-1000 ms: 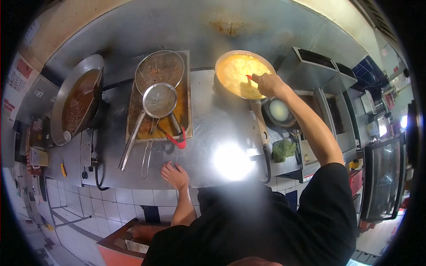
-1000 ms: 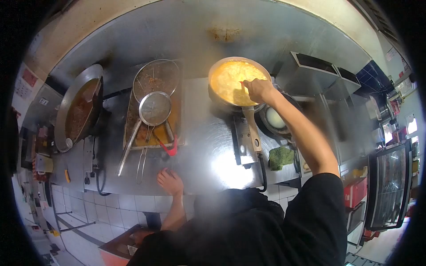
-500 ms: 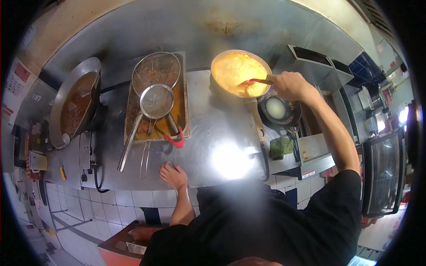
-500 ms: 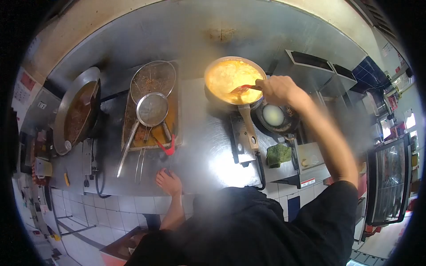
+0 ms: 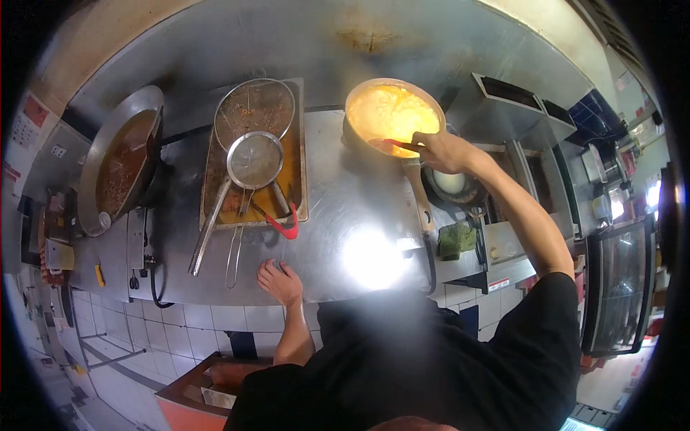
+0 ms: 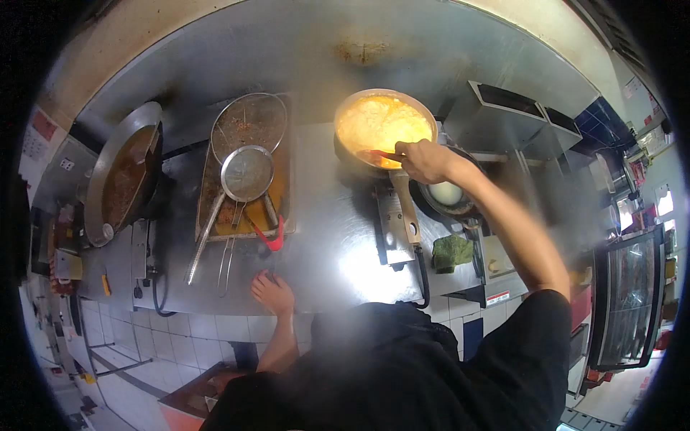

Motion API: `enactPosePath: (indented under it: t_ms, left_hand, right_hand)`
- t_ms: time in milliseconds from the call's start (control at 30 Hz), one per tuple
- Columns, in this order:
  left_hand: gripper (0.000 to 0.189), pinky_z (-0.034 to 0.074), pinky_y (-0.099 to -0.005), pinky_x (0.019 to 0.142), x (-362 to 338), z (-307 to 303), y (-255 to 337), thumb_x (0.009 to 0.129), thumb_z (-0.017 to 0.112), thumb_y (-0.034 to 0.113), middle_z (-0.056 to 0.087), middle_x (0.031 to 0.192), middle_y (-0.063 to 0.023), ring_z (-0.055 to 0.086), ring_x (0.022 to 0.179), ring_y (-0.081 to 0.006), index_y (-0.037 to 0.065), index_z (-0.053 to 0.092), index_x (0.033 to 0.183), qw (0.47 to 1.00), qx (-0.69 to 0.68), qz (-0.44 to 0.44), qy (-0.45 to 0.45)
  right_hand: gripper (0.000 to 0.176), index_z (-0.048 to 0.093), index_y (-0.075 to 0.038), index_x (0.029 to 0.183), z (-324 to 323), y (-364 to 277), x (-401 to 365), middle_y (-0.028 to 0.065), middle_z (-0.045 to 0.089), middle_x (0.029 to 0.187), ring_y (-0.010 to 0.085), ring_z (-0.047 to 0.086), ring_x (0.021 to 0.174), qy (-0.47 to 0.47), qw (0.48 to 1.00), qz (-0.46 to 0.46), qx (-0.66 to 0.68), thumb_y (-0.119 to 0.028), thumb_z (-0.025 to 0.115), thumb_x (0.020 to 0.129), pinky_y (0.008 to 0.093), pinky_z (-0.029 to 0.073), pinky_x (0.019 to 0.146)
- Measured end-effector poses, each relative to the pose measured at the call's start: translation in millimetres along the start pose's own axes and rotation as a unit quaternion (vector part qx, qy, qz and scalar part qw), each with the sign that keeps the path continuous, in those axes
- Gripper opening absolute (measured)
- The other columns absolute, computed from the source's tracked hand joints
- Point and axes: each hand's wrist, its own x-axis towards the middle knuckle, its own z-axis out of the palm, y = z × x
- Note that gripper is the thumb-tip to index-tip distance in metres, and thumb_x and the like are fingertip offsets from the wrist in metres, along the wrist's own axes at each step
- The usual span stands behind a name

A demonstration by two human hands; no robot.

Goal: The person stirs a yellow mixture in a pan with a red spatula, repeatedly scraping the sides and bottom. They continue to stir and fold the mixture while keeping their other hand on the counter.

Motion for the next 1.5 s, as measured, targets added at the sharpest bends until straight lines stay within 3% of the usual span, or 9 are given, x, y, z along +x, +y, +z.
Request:
enactPosePath:
  t_ms: [100, 167, 300, 533, 767, 900, 1200, 1367, 1500]
  left_hand:
    - [0.033, 0.034, -0.0559, 0.12, -0.3, -0.1, -2.9, 0.099, 0.067, 0.02, 0.059, 0.133, -0.0174, 0.052, 0.133, -0.0391, 0.005, 0.058, 0.127, 1.0, 0.001, 0.007, 0.01]
    - [0.032, 0.034, -0.0562, 0.12, 0.3, 2.3, -3.6, 0.099, 0.066, 0.02, 0.059, 0.133, -0.0174, 0.052, 0.132, -0.0392, 0.005, 0.058, 0.127, 1.0, 0.003, 0.013, 0.015]
    - [0.032, 0.034, -0.0565, 0.121, 1.3, 2.4, -2.5, 0.099, 0.066, 0.02, 0.059, 0.133, -0.0174, 0.052, 0.132, -0.0392, 0.005, 0.058, 0.126, 1.0, 0.003, -0.004, 0.011]
    - [0.033, 0.034, -0.0567, 0.121, -0.3, 2.9, -3.3, 0.098, 0.066, 0.02, 0.059, 0.134, -0.0177, 0.051, 0.133, -0.0393, 0.005, 0.058, 0.127, 1.0, 0.003, -0.007, 0.003]
    - [0.034, 0.034, -0.0563, 0.12, -1.1, 4.4, -5.2, 0.098, 0.065, 0.02, 0.059, 0.134, -0.0178, 0.051, 0.133, -0.0394, 0.005, 0.058, 0.127, 1.0, 0.005, 0.0, 0.005]
    - [0.033, 0.034, -0.0559, 0.12, -0.6, 2.3, -3.2, 0.099, 0.065, 0.02, 0.059, 0.134, -0.0177, 0.051, 0.133, -0.0392, 0.005, 0.058, 0.127, 1.0, -0.004, 0.002, 0.007]
    - [0.032, 0.033, -0.0555, 0.122, -3.3, 3.3, -6.8, 0.099, 0.066, 0.021, 0.059, 0.134, -0.0171, 0.051, 0.134, -0.0384, 0.006, 0.058, 0.126, 1.0, 0.001, 0.001, 0.007]
    - [0.034, 0.033, -0.0558, 0.123, -2.9, 6.2, -9.3, 0.099, 0.066, 0.021, 0.058, 0.136, -0.0172, 0.05, 0.135, -0.0381, 0.006, 0.058, 0.128, 1.0, 0.009, -0.002, -0.001]
    - [0.034, 0.033, -0.0561, 0.123, -2.2, 2.3, -6.8, 0.099, 0.066, 0.021, 0.058, 0.136, -0.0173, 0.05, 0.136, -0.0384, 0.006, 0.058, 0.128, 1.0, -0.002, -0.001, -0.004]
  right_hand:
    - [0.033, 0.065, 0.001, 0.127, 29.4, 16.3, 33.6, 0.0329, 0.075, 0.1, 0.0518, 0.073, 0.097, 0.019, 0.996, -0.081, -0.029, -0.021, 0.053, 0.105, 0.0602, 0.056, 0.085]
    - [0.033, 0.065, 0.0, 0.127, 37.1, 11.0, 53.1, 0.0331, 0.075, 0.101, 0.0517, 0.073, 0.096, 0.092, 0.994, 0.004, 0.063, -0.022, 0.055, 0.105, 0.0614, 0.056, 0.086]
    - [0.035, 0.065, -0.003, 0.13, 40.7, -1.0, 77.8, 0.0315, 0.076, 0.102, 0.0501, 0.074, 0.096, 0.127, 0.989, 0.066, 0.032, -0.022, 0.055, 0.103, 0.0612, 0.057, 0.087]
    - [0.033, 0.065, -0.008, 0.133, 45.3, 10.9, 102.0, 0.0186, 0.079, 0.091, 0.0363, 0.08, 0.085, 0.135, 0.973, 0.075, -0.169, -0.021, 0.053, 0.104, 0.0495, 0.062, 0.071]
    - [0.046, 0.061, -0.011, 0.149, 37.9, 59.8, 86.2, 0.018, 0.08, 0.092, 0.0325, 0.08, 0.083, 0.124, 0.966, 0.05, -0.223, -0.017, 0.051, 0.104, 0.0474, 0.062, 0.071]
    - [0.047, 0.061, -0.016, 0.149, 28.0, 52.1, 53.0, 0.0199, 0.079, 0.093, 0.0358, 0.079, 0.083, 0.085, 0.972, 0.053, -0.211, -0.018, 0.053, 0.103, 0.0496, 0.062, 0.072]
    - [0.037, 0.066, -0.011, 0.133, -8.4, 9.0, -4.5, 0.0235, 0.079, 0.099, 0.044, 0.078, 0.091, 0.001, 0.985, 0.027, -0.171, -0.018, 0.056, 0.098, 0.0553, 0.061, 0.08]
    - [0.036, 0.071, -0.013, 0.13, -55.8, -12.5, -30.2, 0.0264, 0.078, 0.106, 0.0471, 0.075, 0.102, -0.011, 0.989, 0.081, -0.126, -0.021, 0.052, 0.1, 0.0578, 0.059, 0.09]
    - [0.032, 0.073, -0.011, 0.126, -78.2, -24.4, -38.4, 0.0269, 0.077, 0.098, 0.0486, 0.075, 0.094, 0.012, 0.984, 0.089, -0.152, -0.022, 0.056, 0.101, 0.0588, 0.06, 0.083]
